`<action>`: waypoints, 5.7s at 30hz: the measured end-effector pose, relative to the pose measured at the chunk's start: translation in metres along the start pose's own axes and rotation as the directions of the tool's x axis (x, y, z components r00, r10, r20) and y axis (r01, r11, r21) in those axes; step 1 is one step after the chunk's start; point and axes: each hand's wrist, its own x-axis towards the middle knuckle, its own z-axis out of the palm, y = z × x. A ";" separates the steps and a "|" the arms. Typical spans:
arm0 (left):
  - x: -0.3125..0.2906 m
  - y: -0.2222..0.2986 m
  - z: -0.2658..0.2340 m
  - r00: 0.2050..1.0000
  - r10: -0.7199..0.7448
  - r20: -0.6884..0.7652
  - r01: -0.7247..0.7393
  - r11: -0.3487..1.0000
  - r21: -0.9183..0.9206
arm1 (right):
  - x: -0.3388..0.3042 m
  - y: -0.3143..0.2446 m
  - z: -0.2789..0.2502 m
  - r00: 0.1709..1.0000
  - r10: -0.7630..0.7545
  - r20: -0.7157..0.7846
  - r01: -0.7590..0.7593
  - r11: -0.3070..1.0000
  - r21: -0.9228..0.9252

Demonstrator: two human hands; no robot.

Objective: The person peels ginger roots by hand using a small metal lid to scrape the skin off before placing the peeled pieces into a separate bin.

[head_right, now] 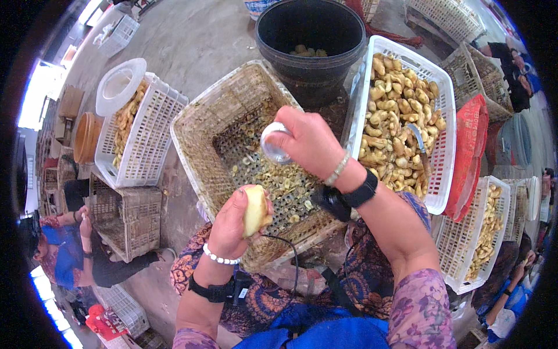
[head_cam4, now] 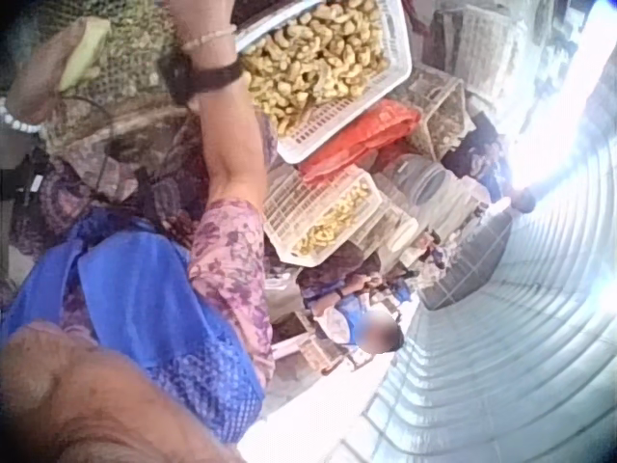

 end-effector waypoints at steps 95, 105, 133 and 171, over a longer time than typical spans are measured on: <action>0.033 -0.007 0.000 0.950 0.013 -0.311 -0.137 0.915 -0.380 | -0.040 -0.021 0.030 0.945 -0.302 0.127 0.311 0.948 -0.062; 0.025 0.008 0.011 0.915 -0.152 -0.373 -0.007 0.921 -0.391 | -0.035 -0.017 0.024 0.907 -0.405 0.115 0.413 0.909 -0.060; 0.007 -0.007 -0.023 0.997 0.053 -0.057 -0.062 0.984 -0.170 | -0.009 0.001 0.013 0.986 -0.080 0.149 0.056 0.986 0.159; 0.007 -0.001 -0.024 0.847 0.473 -0.242 -0.389 0.862 0.325 | -0.036 -0.031 0.039 0.826 0.344 0.447 -0.539 0.713 0.448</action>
